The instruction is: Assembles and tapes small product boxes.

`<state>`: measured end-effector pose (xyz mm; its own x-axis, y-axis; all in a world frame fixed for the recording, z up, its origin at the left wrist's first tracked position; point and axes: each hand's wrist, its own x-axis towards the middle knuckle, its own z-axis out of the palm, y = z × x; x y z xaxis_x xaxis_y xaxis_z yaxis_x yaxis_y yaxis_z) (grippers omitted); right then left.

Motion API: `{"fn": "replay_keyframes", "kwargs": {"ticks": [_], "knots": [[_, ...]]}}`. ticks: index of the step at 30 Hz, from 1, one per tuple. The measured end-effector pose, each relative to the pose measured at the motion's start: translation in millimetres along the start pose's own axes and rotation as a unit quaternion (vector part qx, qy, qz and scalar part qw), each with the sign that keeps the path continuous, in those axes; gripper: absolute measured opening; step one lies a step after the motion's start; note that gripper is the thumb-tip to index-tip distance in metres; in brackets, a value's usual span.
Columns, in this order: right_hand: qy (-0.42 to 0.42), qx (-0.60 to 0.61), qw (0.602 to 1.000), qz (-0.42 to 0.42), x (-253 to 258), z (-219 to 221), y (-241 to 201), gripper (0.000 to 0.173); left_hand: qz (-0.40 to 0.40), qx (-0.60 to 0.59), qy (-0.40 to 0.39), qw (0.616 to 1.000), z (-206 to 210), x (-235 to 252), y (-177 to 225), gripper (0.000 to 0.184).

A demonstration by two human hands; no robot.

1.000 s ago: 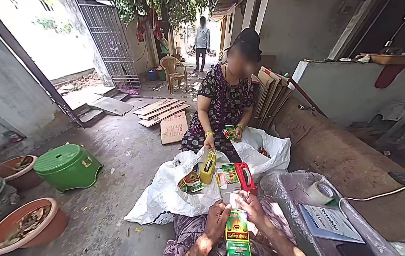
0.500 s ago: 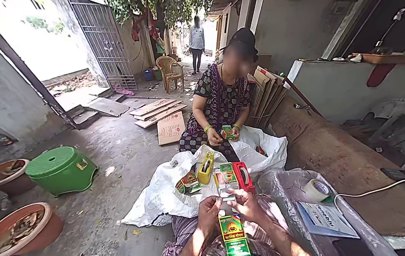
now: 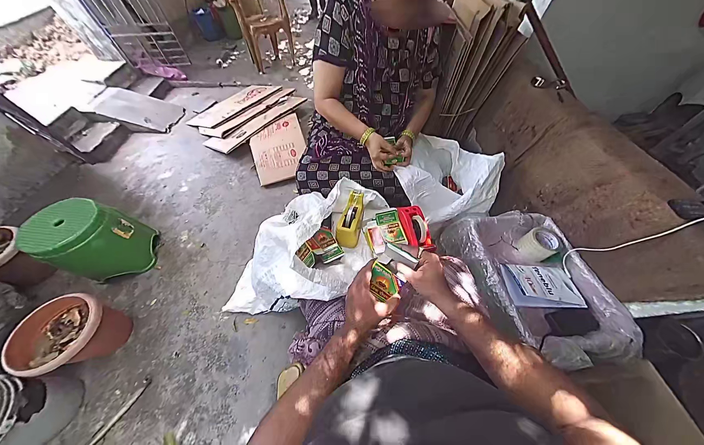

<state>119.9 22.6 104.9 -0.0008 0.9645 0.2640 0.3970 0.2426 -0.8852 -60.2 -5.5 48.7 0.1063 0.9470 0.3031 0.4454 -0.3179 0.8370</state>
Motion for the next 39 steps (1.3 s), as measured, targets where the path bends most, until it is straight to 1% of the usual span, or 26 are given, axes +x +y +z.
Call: {"fn": "replay_keyframes", "kwargs": {"ticks": [2,3,5,8,10,13,16,19,20,22,23,24,26,29,31,32,33,34,35,36,37,38,39], "knots": [[-0.057,0.072,0.996,-0.02,-3,0,3,0.041,0.0,-0.006,-0.007,1.0,-2,3,-2,0.102],[-0.08,0.089,0.992,-0.035,-5,0,6,0.041,0.0,-0.012,-0.006,1.0,-2,4,-2,0.102],[-0.107,0.068,0.99,-0.068,-8,-1,9,0.041,0.003,-0.015,-0.013,1.0,-3,5,-3,0.102],[-0.112,0.035,0.985,-0.129,-9,-2,14,0.036,0.017,-0.025,-0.014,0.999,-1,5,-6,0.101],[-0.127,0.011,0.98,-0.153,-8,-5,18,0.037,0.021,-0.048,-0.015,0.999,1,5,-8,0.101],[-0.147,0.034,0.98,-0.133,-9,-8,19,0.035,0.018,-0.06,-0.022,0.998,0,4,-7,0.102],[-0.161,0.032,0.98,-0.109,-11,-11,18,0.039,0.009,-0.052,-0.04,0.998,-3,4,-4,0.103],[-0.19,0.003,0.974,-0.124,-14,-9,20,0.042,0.005,-0.06,-0.034,0.998,0,2,-5,0.101],[-0.195,-0.02,0.971,-0.14,-16,-7,23,0.045,0.006,-0.057,-0.031,0.998,1,2,-5,0.102],[-0.186,-0.054,0.968,-0.16,-21,-2,27,0.058,0.001,-0.055,-0.025,0.998,1,0,-4,0.103],[-0.18,-0.068,0.968,-0.16,-23,1,29,0.063,0.002,-0.054,-0.017,0.998,1,0,-3,0.102],[-0.179,-0.083,0.968,-0.155,-24,1,29,0.064,0.007,-0.05,-0.009,0.999,2,0,-4,0.101],[-0.172,-0.089,0.971,-0.144,-27,2,29,0.058,0.004,-0.024,0.005,1.0,3,-2,-3,0.1],[-0.103,-0.045,0.984,-0.141,-28,7,28,0.042,-0.028,0.016,0.036,0.999,5,-3,6,0.1],[-0.085,-0.029,0.987,-0.133,-27,8,27,0.036,-0.042,-0.012,0.025,0.999,4,-1,5,0.103],[-0.092,-0.011,0.987,-0.129,-26,8,28,0.034,-0.041,-0.061,0.01,0.997,4,1,2,0.103],[-0.105,0.015,0.986,-0.126,-23,7,29,0.032,-0.037,-0.138,-0.017,0.99,2,5,0,0.1],[-0.122,0.041,0.984,-0.121,-21,4,30,0.031,-0.035,-0.229,-0.051,0.972,-1,9,-2,0.092],[-0.139,0.064,0.981,-0.119,-18,1,32,0.03,-0.038,-0.313,-0.079,0.946,-2,13,-2,0.076],[-0.156,0.08,0.978,-0.116,-16,-4,34,0.028,-0.047,-0.38,-0.1,0.918,-4,15,-2,0.055],[-0.174,0.089,0.974,-0.116,-14,-8,36,0.027,-0.054,-0.415,-0.116,0.901,-6,17,-4,0.038],[-0.193,0.091,0.97,-0.117,-11,-12,38,0.027,-0.057,-0.428,-0.122,0.894,-8,19,-5,0.031],[-0.202,0.097,0.968,-0.116,-7,-16,40,0.026,-0.055,-0.425,-0.116,0.896,-8,20,-7,0.028]]}}
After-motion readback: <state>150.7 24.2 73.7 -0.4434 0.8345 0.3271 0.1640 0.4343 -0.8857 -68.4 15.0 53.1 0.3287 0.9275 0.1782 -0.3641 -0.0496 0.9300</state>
